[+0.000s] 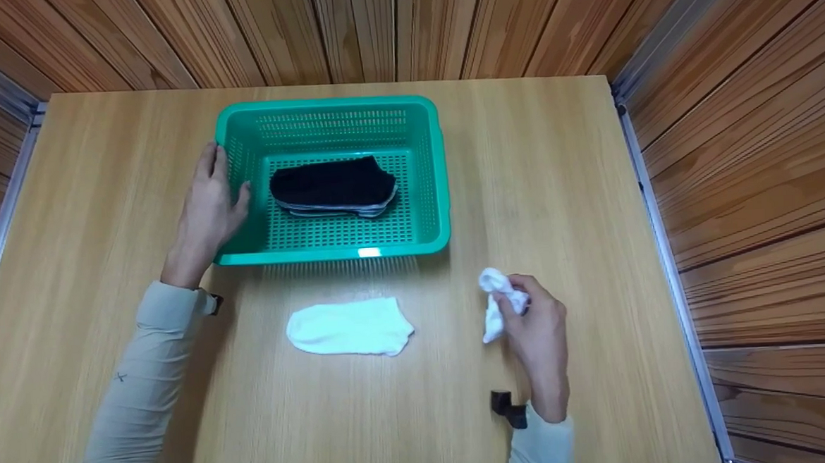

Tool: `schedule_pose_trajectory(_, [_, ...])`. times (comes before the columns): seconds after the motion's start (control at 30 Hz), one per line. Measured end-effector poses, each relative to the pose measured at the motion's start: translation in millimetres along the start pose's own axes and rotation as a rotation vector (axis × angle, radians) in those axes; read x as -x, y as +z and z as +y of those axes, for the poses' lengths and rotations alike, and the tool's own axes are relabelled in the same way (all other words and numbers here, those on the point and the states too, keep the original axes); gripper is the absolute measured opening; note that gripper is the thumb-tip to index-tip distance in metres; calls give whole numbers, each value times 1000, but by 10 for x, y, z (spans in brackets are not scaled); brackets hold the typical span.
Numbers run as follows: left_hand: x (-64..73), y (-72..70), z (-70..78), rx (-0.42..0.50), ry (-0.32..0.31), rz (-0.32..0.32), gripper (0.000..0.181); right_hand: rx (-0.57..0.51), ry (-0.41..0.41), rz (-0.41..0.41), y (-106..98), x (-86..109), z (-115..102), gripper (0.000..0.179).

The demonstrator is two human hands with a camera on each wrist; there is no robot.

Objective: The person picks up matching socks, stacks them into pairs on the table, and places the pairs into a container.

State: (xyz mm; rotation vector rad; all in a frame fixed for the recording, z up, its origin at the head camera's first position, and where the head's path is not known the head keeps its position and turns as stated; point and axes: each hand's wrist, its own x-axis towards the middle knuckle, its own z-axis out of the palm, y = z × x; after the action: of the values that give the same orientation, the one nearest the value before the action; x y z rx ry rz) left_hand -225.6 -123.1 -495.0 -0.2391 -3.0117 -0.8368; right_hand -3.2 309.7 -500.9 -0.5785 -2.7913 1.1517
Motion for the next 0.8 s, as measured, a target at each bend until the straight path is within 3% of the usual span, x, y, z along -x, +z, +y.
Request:
schedule_pose_trajectory(0.17, [-8, 15, -4, -19, 24, 56, 69, -7, -72, -56, 140, 23, -116, 28])
schedule_pose_trajectory(0.37, [42, 6, 15, -24, 58, 167, 58, -5, -94, -126, 239, 58, -244, 31])
schedule_pose_trajectory(0.53, [149, -18, 94, 30, 186, 335, 41, -16, -136, -178, 327, 100, -346, 34])
schedule_pose_trajectory(0.67, [321, -45, 276, 145, 314, 479, 26, -55, -199, -208, 409, 135, -430, 36])
schedule_pose_trajectory(0.8, [596, -26, 539, 249, 456, 535, 18, -77, -260, -222, 500, 166, -512, 36])
